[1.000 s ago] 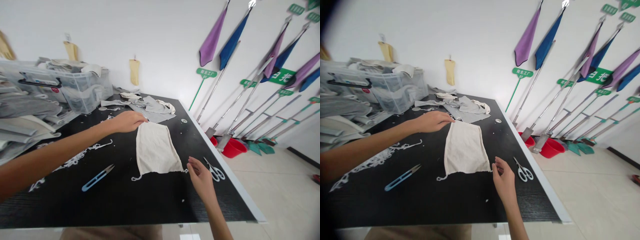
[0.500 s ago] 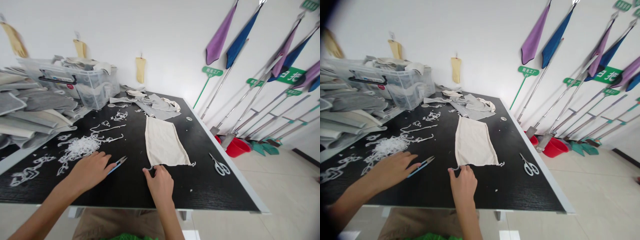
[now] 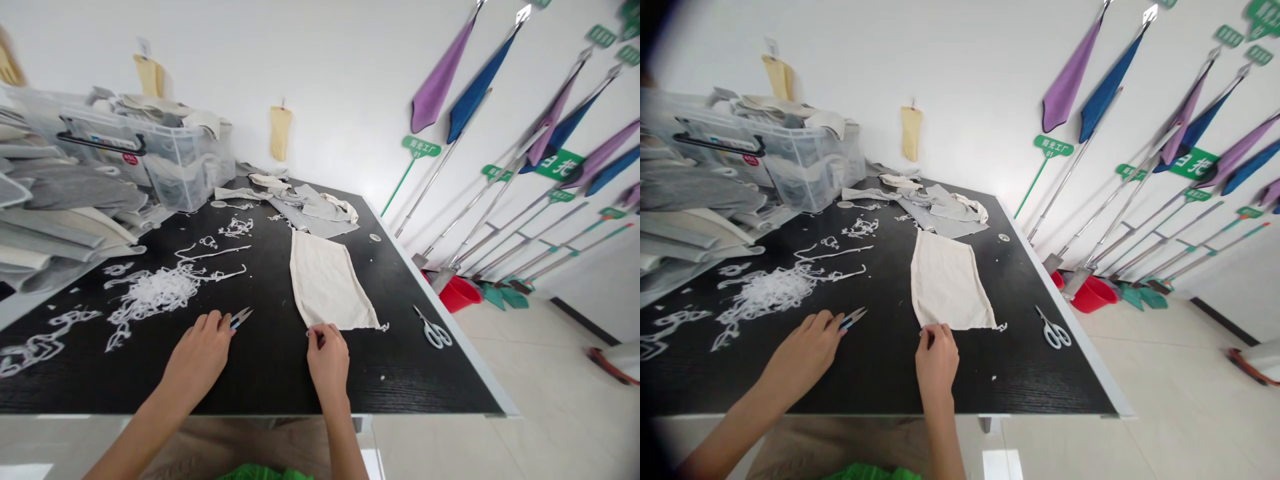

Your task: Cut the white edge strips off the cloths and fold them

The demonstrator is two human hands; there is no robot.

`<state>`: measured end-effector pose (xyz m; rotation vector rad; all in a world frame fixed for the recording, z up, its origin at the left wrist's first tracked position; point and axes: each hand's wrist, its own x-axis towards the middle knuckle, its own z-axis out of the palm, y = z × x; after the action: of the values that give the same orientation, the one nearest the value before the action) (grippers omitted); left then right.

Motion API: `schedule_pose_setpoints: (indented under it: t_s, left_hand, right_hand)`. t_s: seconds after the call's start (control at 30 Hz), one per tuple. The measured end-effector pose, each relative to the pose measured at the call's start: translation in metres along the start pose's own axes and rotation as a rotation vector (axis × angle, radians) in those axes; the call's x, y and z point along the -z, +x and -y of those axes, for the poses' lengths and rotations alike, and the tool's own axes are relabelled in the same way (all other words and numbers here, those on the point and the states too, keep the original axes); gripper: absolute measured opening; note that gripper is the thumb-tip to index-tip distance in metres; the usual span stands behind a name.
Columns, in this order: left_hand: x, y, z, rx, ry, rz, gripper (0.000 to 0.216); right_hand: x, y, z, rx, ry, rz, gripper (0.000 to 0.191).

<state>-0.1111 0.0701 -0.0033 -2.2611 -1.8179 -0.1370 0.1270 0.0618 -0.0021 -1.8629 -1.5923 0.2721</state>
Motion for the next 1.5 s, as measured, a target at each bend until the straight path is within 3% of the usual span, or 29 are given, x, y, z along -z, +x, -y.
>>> schedule_pose_setpoints:
  t_s: [0.1, 0.27, 0.43, 0.53, 0.67, 0.73, 0.8, 0.87, 0.93, 1.07, 1.27, 1.5]
  left_hand:
    - [-0.003, 0.001, 0.0, -0.047, 0.05, 0.018, 0.041]
    - [-0.003, 0.009, -0.008, -0.039, 0.153, 0.062, 0.05]
    - [-0.007, 0.02, -0.009, -0.014, 0.064, 0.125, 0.053]
    - [-0.008, 0.02, -0.008, -0.012, -0.143, 0.14, 0.054]
    - [0.011, 0.011, -0.022, 0.006, -0.703, 0.17, 0.038]
    - [0.025, 0.006, -0.038, 0.012, -0.993, 0.286, 0.035]
    - [0.035, 0.003, -0.056, 0.021, -1.26, 0.483, 0.037]
    - [0.038, 0.002, -0.073, 0.044, -1.466, 0.662, 0.04]
    - [0.034, 0.004, -0.084, 0.079, -1.562, 0.728, 0.041]
    - [0.022, 0.009, -0.089, 0.086, -1.537, 0.686, 0.046]
    - [0.019, 0.011, -0.081, 0.066, -1.452, 0.601, 0.046]
    - [0.02, 0.007, -0.087, 0.063, -1.5, 0.602, 0.046]
  right_hand:
    - [0.005, -0.001, -0.008, 0.008, 0.206, 0.008, 0.017]
    - [0.006, -0.003, -0.023, -0.148, 0.57, 0.094, 0.022]
    - [0.007, -0.003, -0.027, -0.213, 0.783, 0.138, 0.022]
    - [0.009, -0.004, -0.03, -0.247, 0.864, 0.154, 0.023]
    - [0.013, -0.009, -0.034, -0.31, 0.934, 0.186, 0.024]
    - [0.013, -0.012, -0.035, -0.341, 0.942, 0.194, 0.025]
    - [0.014, -0.016, -0.036, -0.363, 0.933, 0.19, 0.027]
    - [0.014, -0.018, -0.035, -0.383, 0.92, 0.177, 0.029]
    - [0.014, -0.018, -0.033, -0.411, 0.906, 0.158, 0.032]
    - [0.017, -0.014, -0.025, -0.405, 0.788, 0.152, 0.037]
    - [0.017, -0.012, -0.013, -0.2, 0.353, 0.052, 0.026]
    - [0.019, -0.018, -0.018, -0.108, 0.36, 0.037, 0.027]
